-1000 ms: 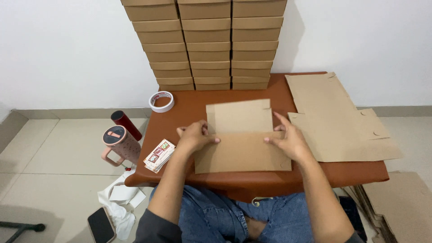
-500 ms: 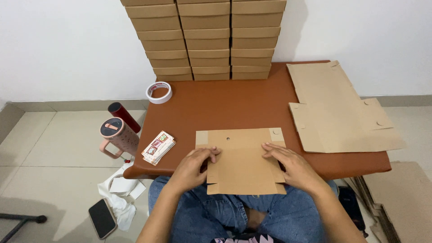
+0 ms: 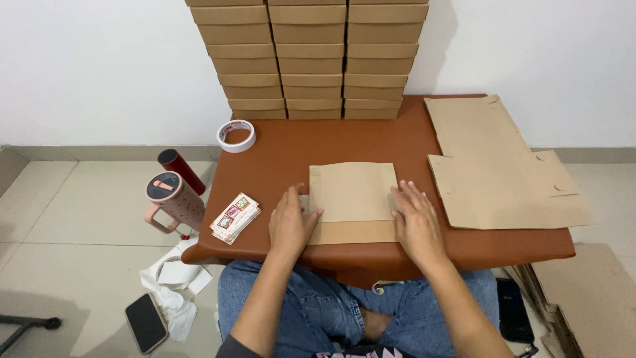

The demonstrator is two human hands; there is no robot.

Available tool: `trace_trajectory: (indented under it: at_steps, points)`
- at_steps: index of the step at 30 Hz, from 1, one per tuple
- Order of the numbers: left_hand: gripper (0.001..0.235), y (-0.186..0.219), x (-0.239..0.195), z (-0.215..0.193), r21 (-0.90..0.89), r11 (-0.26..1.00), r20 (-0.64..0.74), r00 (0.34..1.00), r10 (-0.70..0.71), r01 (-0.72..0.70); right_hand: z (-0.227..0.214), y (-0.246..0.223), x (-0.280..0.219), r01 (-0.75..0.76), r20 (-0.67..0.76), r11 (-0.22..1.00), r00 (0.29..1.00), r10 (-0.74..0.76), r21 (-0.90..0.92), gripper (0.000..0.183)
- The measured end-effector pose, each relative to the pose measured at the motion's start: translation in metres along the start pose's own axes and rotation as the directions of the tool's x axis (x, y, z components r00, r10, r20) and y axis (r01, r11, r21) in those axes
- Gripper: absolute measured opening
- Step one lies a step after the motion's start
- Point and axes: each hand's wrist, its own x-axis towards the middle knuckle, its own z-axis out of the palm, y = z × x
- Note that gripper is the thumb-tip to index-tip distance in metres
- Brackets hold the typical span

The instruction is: Assembling a cardboard box from a flat cutout by folding along pre-scored lines and tucking tabs into slots.

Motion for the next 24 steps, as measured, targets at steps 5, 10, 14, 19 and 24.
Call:
trace_trajectory:
  at_steps: [5, 10, 14, 19, 24]
  points:
    - [0.063, 0.002, 0.002, -0.005, 0.021, 1.0, 0.076, 0.997, -0.002, 0.0, 0.021, -0.033, -0.02, 0.173, 0.255, 0.974, 0.958, -0.132, -0.144, 0.055]
    - [0.066, 0.009, 0.021, -0.003, 0.074, 0.997, 0.115, 0.992, -0.046, 0.038, 0.045, -0.079, -0.01, 0.314, 0.316, 0.949, 0.902, -0.295, -0.009, 0.056]
    - [0.092, 0.026, 0.053, -0.007, 0.259, 0.948, 0.185, 0.973, 0.14, -0.186, 0.043, -0.052, 0.037, 0.31, 0.289, 0.949, 0.904, -0.314, 0.061, 0.03]
    - [0.116, 0.01, 0.11, 0.014, 0.293, 0.912, 0.391, 0.906, 0.161, -0.288, 0.003, -0.016, 0.1, 0.085, 0.354, 0.991, 0.934, -0.045, -0.099, 0.064]
    - [0.085, 0.026, 0.111, -0.002, 0.246, 0.937, 0.39, 0.911, 0.137, -0.246, -0.025, -0.036, 0.12, 0.068, 0.43, 0.971, 0.902, 0.038, -0.228, 0.082]
